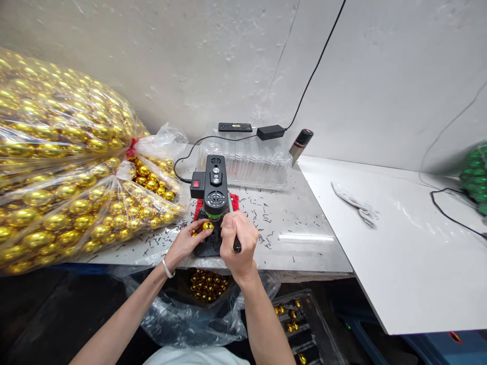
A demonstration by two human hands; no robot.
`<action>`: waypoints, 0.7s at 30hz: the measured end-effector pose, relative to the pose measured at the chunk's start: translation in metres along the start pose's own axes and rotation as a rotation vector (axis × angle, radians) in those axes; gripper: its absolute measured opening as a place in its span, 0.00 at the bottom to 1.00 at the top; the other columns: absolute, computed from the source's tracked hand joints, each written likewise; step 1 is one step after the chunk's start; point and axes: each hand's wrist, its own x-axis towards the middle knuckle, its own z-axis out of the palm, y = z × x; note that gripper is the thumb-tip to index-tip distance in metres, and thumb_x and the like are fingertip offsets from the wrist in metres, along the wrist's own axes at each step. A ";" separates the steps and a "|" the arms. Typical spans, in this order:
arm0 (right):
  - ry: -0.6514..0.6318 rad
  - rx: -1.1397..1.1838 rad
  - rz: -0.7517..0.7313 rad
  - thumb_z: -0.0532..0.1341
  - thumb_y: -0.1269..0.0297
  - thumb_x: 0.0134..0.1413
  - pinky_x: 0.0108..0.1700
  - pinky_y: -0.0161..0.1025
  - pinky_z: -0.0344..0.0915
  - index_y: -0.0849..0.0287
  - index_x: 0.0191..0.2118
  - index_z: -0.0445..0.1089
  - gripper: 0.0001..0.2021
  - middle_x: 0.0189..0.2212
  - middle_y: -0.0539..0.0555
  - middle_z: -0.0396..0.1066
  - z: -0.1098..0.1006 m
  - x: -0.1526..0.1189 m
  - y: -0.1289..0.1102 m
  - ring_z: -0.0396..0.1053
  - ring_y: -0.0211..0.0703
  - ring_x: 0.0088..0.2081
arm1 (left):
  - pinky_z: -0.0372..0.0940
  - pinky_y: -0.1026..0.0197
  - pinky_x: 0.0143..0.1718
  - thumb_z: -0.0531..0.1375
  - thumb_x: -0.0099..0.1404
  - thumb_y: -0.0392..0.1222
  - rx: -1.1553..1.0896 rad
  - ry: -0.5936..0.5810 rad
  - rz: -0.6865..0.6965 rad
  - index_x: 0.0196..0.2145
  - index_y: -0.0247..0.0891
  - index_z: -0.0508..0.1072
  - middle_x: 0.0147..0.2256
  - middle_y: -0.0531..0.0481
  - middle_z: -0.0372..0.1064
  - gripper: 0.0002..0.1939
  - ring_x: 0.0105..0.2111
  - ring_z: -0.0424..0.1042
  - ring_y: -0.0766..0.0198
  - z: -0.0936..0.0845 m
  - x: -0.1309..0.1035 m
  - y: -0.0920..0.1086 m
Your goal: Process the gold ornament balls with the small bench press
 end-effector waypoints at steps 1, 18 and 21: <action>-0.004 -0.005 -0.004 0.49 0.74 0.61 0.30 0.36 0.58 0.57 0.22 0.56 0.15 0.21 0.49 0.60 0.000 -0.001 0.000 0.62 0.35 0.27 | 0.67 0.58 0.39 0.64 0.53 0.50 0.076 0.002 0.043 0.45 0.34 0.75 0.39 0.45 0.76 0.23 0.36 0.73 0.59 0.000 0.000 -0.001; -0.054 -0.018 -0.052 0.49 0.78 0.58 0.31 0.36 0.60 0.57 0.24 0.57 0.13 0.21 0.49 0.61 -0.003 -0.018 0.008 0.65 0.37 0.30 | 0.67 0.55 0.45 0.59 0.63 0.41 0.807 -0.022 0.402 0.48 0.34 0.70 0.44 0.40 0.75 0.16 0.43 0.74 0.54 0.001 -0.010 0.000; -0.041 -0.017 -0.057 0.49 0.78 0.58 0.31 0.36 0.60 0.57 0.24 0.58 0.13 0.20 0.48 0.60 -0.002 -0.021 0.010 0.65 0.37 0.29 | 0.67 0.56 0.43 0.58 0.64 0.42 0.788 -0.059 0.358 0.49 0.35 0.70 0.44 0.41 0.74 0.17 0.42 0.74 0.55 -0.003 -0.008 0.003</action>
